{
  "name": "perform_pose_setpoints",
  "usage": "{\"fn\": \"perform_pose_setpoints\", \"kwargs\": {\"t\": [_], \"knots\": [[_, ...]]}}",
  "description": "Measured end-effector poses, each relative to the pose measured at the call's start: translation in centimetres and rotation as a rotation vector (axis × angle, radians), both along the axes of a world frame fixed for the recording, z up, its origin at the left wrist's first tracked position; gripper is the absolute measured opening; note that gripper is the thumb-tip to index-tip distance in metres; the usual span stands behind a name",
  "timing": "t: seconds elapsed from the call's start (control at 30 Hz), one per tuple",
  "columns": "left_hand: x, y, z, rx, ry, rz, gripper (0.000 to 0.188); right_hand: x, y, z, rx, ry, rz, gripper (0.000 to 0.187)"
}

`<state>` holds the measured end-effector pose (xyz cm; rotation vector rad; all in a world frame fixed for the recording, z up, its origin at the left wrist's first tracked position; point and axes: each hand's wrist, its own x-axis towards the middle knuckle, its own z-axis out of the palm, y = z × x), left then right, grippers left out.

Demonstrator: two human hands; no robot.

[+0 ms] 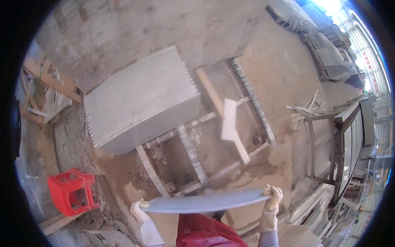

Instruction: The person repeatedly picks up large rectangular tiles from a nearby stack and places them onto a conveyor belt. The person wears gloves and handles each tile with both hands, aligning it on the belt before moving to the next tile.

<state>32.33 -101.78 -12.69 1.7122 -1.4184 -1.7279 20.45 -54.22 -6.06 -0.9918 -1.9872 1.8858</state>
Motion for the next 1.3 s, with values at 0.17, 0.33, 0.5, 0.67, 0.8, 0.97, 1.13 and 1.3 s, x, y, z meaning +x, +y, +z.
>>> {"fn": "perform_pose_setpoints", "kwargs": {"t": [0.17,0.33,0.5,0.67,0.8,0.97,1.13,1.3], "knots": [[-2.8,4.7,6.0,0.044,0.065,-0.151,0.017,7.2,6.1,6.3,0.075,0.128,-0.186,0.013],[-5.7,10.3,12.6,-0.045,0.131,-0.293,0.011,14.6,11.7,9.3,0.020,0.263,-0.378,0.019],[-6.1,17.1,19.3,0.073,0.336,-0.367,0.005,21.0,17.5,11.4,-0.097,0.367,-0.585,0.016],[-5.7,24.0,22.9,0.001,0.415,-0.491,0.004,27.0,22.1,14.4,-0.088,0.552,-0.784,0.015],[-6.0,29.1,24.2,0.025,0.461,-0.544,0.009,29.7,24.6,16.9,0.021,0.653,-0.900,0.016],[-9.4,34.4,25.0,0.117,0.456,-0.663,0.018,32.1,26.5,18.2,0.179,0.656,-0.996,0.018],[-13.8,41.1,25.2,0.133,0.509,-0.711,0.005,32.9,28.6,18.6,0.083,0.577,-1.134,0.017],[-17.7,47.0,24.5,0.163,0.504,-0.809,0.006,33.0,31.2,20.0,0.057,0.561,-1.182,0.015]]}}
